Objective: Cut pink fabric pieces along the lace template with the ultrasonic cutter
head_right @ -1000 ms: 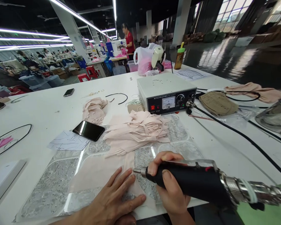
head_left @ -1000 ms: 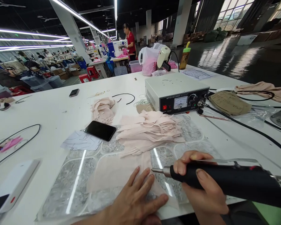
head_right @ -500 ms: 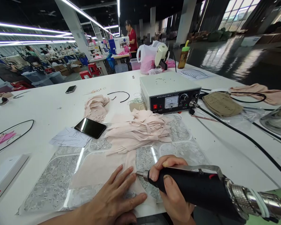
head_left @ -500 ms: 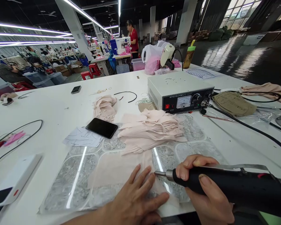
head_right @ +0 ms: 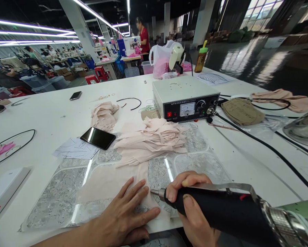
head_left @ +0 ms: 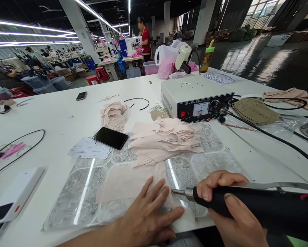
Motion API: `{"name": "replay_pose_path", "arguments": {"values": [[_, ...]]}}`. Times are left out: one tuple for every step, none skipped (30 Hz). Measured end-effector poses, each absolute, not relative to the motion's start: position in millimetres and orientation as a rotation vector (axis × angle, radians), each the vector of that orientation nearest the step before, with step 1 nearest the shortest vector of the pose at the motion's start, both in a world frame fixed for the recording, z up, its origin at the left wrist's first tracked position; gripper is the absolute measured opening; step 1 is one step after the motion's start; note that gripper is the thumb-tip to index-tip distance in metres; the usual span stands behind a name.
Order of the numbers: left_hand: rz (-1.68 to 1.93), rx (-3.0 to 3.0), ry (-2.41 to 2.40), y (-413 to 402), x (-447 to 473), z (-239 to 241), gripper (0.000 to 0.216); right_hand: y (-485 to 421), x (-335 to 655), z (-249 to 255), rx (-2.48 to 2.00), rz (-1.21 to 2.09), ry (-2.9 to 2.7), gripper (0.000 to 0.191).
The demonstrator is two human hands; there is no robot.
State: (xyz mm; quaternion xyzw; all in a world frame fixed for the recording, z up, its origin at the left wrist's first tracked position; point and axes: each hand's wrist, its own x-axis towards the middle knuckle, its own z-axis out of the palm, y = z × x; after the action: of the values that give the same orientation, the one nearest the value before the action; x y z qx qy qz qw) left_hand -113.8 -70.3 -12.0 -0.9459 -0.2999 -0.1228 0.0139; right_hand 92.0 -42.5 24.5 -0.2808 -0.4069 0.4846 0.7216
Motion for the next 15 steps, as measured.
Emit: {"name": "replay_pose_path", "arguments": {"values": [[-0.39, -2.941, -0.936, -70.2, -113.7, -11.9, 0.055, -43.8, 93.1, 24.9, -0.626, 1.074, -0.903, 0.007], [-0.399, -2.939, -0.938, -70.0, -113.7, -11.6, 0.054, -44.9, 93.7, 25.1, -0.629, 1.078, -0.908, 0.007], [-0.406, -2.938, -0.938, -69.8, -113.7, -11.2, 0.053, -45.7, 93.8, 25.1, -0.626, 1.079, -0.91, 0.008], [-0.412, -2.937, -0.939, -69.6, -113.7, -10.7, 0.052, -46.2, 93.5, 24.9, -0.62, 1.077, -0.909, 0.008], [-0.419, -2.935, -0.941, -69.4, -113.7, -10.2, 0.05, -46.4, 92.9, 24.6, -0.616, 1.073, -0.906, 0.009], [-0.423, -2.935, -0.946, -69.2, -113.7, -9.7, 0.048, -46.4, 92.1, 24.1, -0.614, 1.072, -0.906, 0.009], [-0.428, -2.936, -0.949, -69.1, -113.7, -9.4, 0.047, -46.2, 91.3, 23.7, -0.613, 1.069, -0.909, 0.008], [-0.428, -2.937, -0.952, -69.0, -113.7, -9.2, 0.046, -45.8, 90.5, 23.3, -0.615, 1.065, -0.918, 0.008], [-0.423, -2.941, -0.954, -69.0, -113.7, -9.3, 0.046, -45.3, 89.8, 23.1, -0.621, 1.055, -0.928, 0.007], [-0.414, -2.947, -0.955, -69.1, -113.6, -9.6, 0.047, -44.7, 89.3, 23.1, -0.626, 1.042, -0.942, 0.006], [-0.403, -2.953, -0.954, -69.2, -113.6, -10.0, 0.049, -44.1, 89.0, 23.3, -0.63, 1.028, -0.957, 0.006], [-0.391, -2.959, -0.951, -69.4, -113.5, -10.6, 0.051, -43.7, 89.1, 23.8, -0.637, 1.019, -0.972, 0.006], [-0.379, -2.965, -0.948, -69.5, -113.5, -11.1, 0.053, -43.5, 89.5, 24.4, -0.644, 1.015, -0.981, 0.007], [-0.368, -2.969, -0.949, -69.7, -113.5, -11.5, 0.055, -43.7, 90.4, 25.2, -0.651, 1.019, -0.985, 0.007], [-0.36, -2.972, -0.948, -69.8, -113.5, -11.8, 0.055, -44.3, 91.7, 26.0, -0.653, 1.028, -0.982, 0.008]]}}
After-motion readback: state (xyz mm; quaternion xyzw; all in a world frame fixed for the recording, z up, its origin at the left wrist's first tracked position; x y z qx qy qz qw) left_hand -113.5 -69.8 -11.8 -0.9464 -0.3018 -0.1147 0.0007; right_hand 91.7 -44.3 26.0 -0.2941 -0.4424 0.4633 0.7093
